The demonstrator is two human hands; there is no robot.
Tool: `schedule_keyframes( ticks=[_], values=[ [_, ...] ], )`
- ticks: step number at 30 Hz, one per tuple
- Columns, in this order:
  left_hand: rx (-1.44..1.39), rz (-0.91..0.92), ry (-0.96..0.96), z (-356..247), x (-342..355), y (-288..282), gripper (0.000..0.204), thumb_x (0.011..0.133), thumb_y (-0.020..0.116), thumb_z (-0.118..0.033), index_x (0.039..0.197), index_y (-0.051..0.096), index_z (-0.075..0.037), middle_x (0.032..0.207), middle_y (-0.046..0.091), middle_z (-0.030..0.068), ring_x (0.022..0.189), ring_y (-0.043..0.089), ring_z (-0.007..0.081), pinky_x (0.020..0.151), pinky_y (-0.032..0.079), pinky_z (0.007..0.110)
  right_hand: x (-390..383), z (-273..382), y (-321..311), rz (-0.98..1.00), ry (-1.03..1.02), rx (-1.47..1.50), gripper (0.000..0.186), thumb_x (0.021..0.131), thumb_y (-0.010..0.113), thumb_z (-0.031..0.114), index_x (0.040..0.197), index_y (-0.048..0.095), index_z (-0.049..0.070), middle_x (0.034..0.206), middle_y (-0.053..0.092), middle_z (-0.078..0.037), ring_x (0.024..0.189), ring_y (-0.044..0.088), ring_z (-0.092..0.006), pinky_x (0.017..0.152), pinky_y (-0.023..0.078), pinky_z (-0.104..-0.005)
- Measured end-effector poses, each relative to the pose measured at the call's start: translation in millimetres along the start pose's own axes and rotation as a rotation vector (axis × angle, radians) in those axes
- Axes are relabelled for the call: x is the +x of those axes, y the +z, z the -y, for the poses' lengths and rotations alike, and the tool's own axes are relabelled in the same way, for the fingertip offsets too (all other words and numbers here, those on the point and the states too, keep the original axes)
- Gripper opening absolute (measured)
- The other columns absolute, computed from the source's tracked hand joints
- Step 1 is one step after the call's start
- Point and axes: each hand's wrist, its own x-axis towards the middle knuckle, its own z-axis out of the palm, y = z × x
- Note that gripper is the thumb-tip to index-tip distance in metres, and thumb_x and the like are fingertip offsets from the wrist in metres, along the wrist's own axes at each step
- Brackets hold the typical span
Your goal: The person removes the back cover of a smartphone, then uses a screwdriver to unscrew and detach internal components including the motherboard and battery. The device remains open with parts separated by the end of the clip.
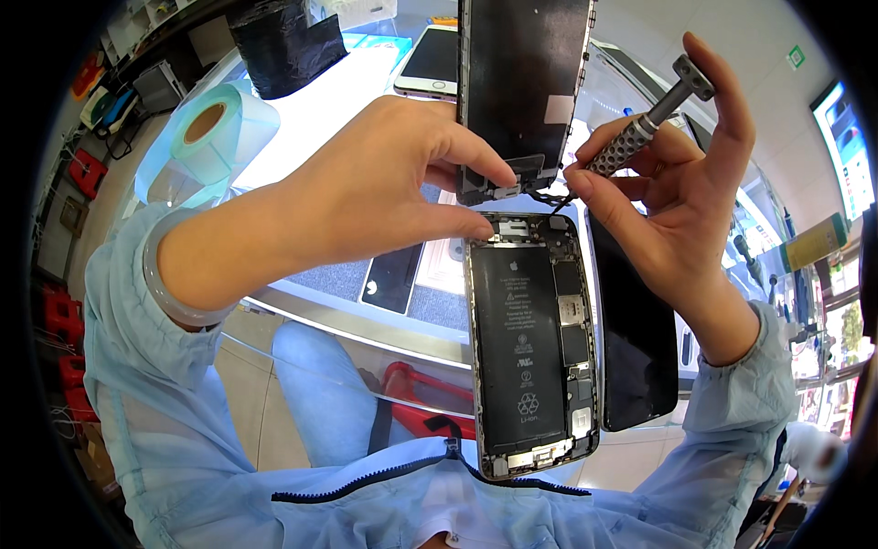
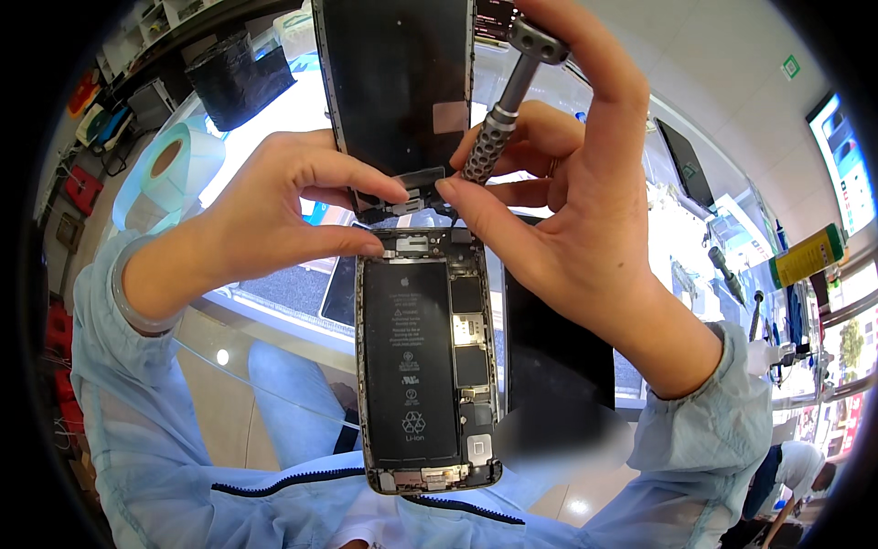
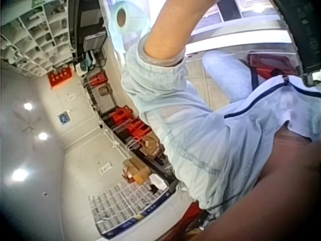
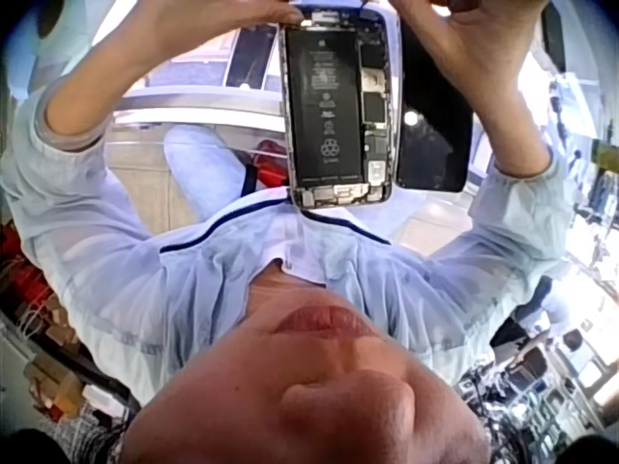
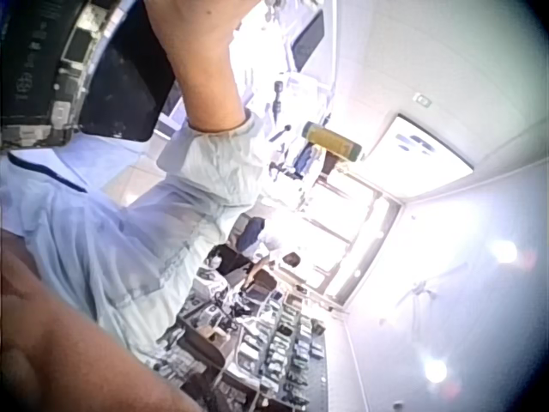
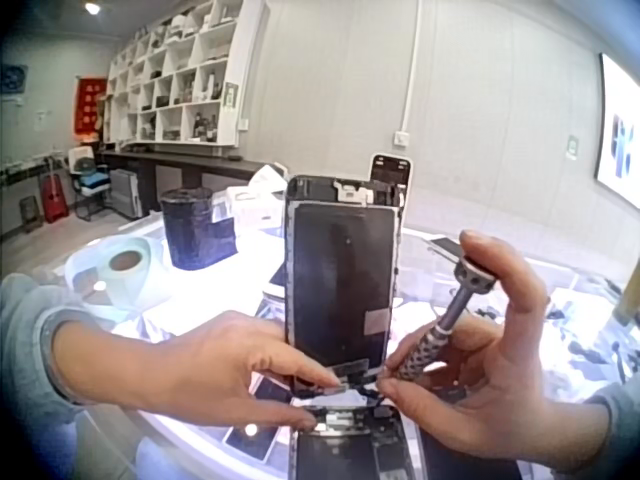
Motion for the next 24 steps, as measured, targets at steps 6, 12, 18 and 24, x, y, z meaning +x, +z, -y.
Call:
schedule_keyframes(
  ticks=[6,12,18,24],
  values=[
    [-0.017,0.013,-0.040,-2,-1,-1,0.036,0.070,0.077,-0.001,0.105,0.067,-0.001,0.101,0.062,0.0105,0.094,0.064,0.0195,0.085,0.053,0.030,5,12,6,-0.020,0.065,-0.122,0.097,0.075,0.071,-0.007,0.143,0.007,0.013,0.088,0.060,-0.011,0.080,0.065,-0.0148,0.066,0.056,-0.0243],
    [-0.036,0.004,-0.011,-1,0,-1,0.036,0.070,0.077,-0.001,0.105,0.067,-0.001,0.101,0.062,0.0109,0.093,0.065,0.0200,0.085,0.053,0.030,18,38,10,-0.001,-0.007,0.141,0.101,0.071,0.075,-0.005,0.143,0.006,0.012,0.088,0.060,-0.011,0.079,0.064,-0.0150,0.065,0.055,-0.0244],
    [-0.030,0.007,-0.014,-2,1,-1,0.036,0.070,0.077,-0.001,0.104,0.067,-0.002,0.101,0.062,0.0107,0.093,0.065,0.0198,0.085,0.053,0.030,1,-1,7,-0.002,-0.060,0.000,0.097,0.075,0.070,-0.006,0.143,0.004,0.013,0.090,0.060,-0.013,0.081,0.065,-0.0176,0.071,0.056,-0.0278],
    [-0.022,0.002,-0.006,-1,-1,-1,0.036,0.070,0.078,-0.001,0.104,0.067,-0.001,0.101,0.062,0.0107,0.092,0.064,0.0195,0.084,0.053,0.030,11,6,2,0.111,-0.100,0.089,0.089,0.079,0.056,-0.010,0.144,0.000,0.013,0.093,0.060,-0.015,0.085,0.063,-0.0171,0.073,0.055,-0.0295]
  ],
)
